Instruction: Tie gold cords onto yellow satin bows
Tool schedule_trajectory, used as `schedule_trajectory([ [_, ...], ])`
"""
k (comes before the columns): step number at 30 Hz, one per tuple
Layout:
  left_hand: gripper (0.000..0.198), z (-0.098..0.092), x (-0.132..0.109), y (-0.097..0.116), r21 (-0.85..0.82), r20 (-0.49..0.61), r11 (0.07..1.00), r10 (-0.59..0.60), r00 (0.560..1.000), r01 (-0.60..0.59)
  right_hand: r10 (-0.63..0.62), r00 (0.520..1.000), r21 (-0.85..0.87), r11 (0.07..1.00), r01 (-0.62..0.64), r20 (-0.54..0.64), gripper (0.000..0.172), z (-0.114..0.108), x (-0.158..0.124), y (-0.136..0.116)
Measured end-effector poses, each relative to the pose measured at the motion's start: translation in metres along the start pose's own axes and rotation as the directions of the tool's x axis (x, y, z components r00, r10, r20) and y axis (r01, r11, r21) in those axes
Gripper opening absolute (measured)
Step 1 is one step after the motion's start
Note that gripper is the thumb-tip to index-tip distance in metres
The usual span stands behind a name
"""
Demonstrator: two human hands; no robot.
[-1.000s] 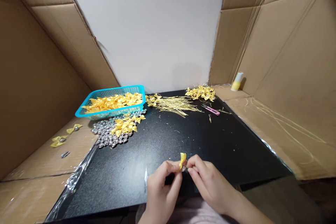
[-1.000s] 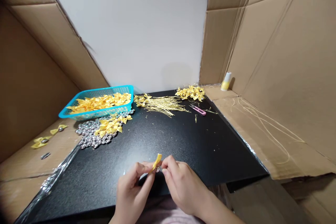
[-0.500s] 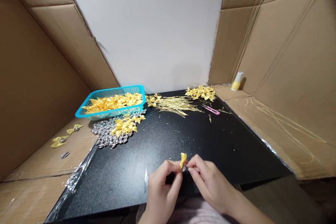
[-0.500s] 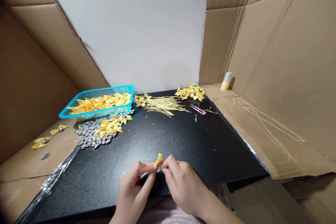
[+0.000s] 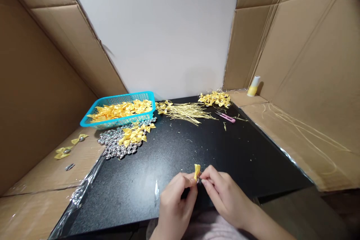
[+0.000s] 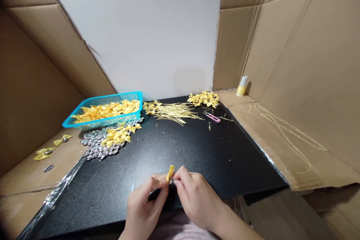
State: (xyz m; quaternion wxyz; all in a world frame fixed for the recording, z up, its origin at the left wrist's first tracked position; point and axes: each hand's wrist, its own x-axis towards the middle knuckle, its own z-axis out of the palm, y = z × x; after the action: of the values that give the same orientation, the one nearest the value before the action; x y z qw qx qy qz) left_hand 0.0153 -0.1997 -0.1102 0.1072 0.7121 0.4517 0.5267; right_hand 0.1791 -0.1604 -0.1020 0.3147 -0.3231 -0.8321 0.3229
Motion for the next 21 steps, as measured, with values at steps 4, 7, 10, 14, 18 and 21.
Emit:
schedule_trajectory([
  [4,0.018,0.0001,0.0013,0.0013,0.033,0.003,0.999,0.037,0.999,-0.037,-0.011,1.000,-0.004,1.000,0.011,0.005,0.015,-0.0001,-0.0003,0.0013],
  [7,0.018,0.0005,0.0023,0.0021,0.039,0.030,0.997,0.064,0.997,-0.066,-0.025,1.000,0.002,1.000,0.025,-0.004,0.015,-0.0001,-0.0007,0.0018],
  [10,0.019,0.0010,0.0027,0.0024,0.035,0.049,0.996,0.081,0.996,-0.083,-0.032,0.999,-0.001,0.999,0.032,-0.025,0.015,0.0005,-0.0008,0.0017],
  [14,0.021,0.0014,0.0022,0.0019,0.041,0.029,0.994,0.100,0.995,-0.101,-0.033,0.999,0.010,0.999,0.033,-0.034,0.014,0.0016,-0.0005,0.0019],
  [18,0.023,0.0009,0.0016,0.0023,0.055,0.020,0.992,0.114,0.993,-0.115,-0.042,0.998,0.020,0.999,0.042,-0.045,0.014,0.0022,-0.0004,0.0024],
  [21,0.024,0.0004,0.0018,0.0032,0.070,0.005,0.989,0.130,0.992,-0.130,-0.056,0.997,0.015,0.998,0.057,-0.058,0.014,0.0017,-0.0007,0.0021],
])
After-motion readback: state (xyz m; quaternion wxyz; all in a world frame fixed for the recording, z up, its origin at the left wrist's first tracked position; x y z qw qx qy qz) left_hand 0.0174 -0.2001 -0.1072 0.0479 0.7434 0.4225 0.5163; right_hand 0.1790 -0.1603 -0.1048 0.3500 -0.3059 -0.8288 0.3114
